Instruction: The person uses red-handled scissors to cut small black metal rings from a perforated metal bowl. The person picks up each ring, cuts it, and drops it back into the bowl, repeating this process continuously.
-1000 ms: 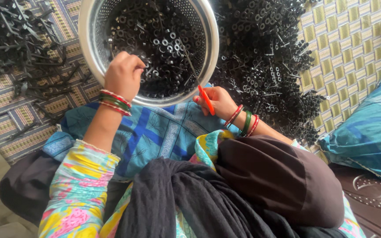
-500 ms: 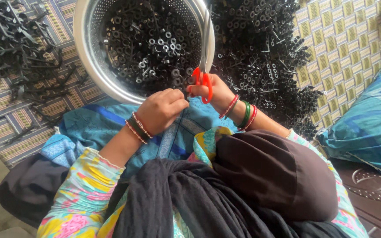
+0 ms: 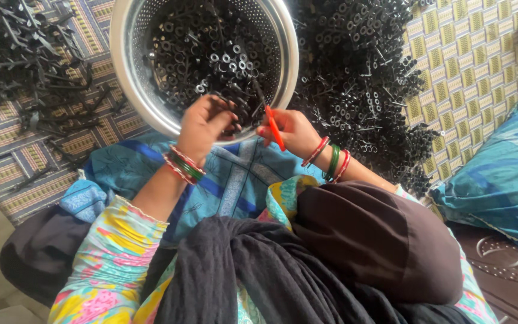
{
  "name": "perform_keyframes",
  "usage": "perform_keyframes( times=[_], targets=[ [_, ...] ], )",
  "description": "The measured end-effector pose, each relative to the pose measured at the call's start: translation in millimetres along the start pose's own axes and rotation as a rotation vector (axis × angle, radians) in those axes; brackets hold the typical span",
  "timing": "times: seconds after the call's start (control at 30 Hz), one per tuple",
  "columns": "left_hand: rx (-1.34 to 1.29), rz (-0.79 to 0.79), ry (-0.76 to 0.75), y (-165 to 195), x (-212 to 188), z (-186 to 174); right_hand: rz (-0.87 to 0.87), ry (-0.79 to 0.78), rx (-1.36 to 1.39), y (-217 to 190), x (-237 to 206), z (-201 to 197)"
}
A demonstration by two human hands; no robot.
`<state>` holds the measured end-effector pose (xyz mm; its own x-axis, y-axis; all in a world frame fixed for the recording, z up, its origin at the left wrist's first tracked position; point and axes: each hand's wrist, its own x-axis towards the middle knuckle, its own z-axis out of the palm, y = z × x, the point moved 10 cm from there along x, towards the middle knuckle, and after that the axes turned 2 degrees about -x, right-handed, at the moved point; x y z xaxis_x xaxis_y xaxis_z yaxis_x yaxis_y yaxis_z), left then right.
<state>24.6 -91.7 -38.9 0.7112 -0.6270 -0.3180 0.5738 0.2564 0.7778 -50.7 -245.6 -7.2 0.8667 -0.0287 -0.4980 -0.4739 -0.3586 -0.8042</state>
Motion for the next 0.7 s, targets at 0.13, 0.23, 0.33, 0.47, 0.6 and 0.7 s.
perform_keyframes(
  times=[0.13, 0.23, 0.33, 0.47, 0.6, 0.7],
  targets=[
    [-0.120, 0.067, 0.036, 27, 0, -18, -0.072, -0.076, -0.598, -11, -10, 1],
    [-0.178, 0.120, 0.060, 37, -2, -23, -0.235, -0.070, -0.749, -30, -12, 7],
    [-0.197, 0.191, 0.038, 36, -3, -17, -0.278, -0.010, -0.788, -37, -12, 6],
    [-0.121, 0.224, 0.051, 17, -2, -6, -0.283, 0.038, -0.786, -34, -12, 6],
    [-0.137, 0.187, 0.051, -1, -1, -5, -0.322, 0.066, -0.767, -27, -12, 9],
    [-0.104, 0.179, 0.063, -5, -1, -12, -0.201, -0.007, -0.703, -9, -8, 12]
  ],
)
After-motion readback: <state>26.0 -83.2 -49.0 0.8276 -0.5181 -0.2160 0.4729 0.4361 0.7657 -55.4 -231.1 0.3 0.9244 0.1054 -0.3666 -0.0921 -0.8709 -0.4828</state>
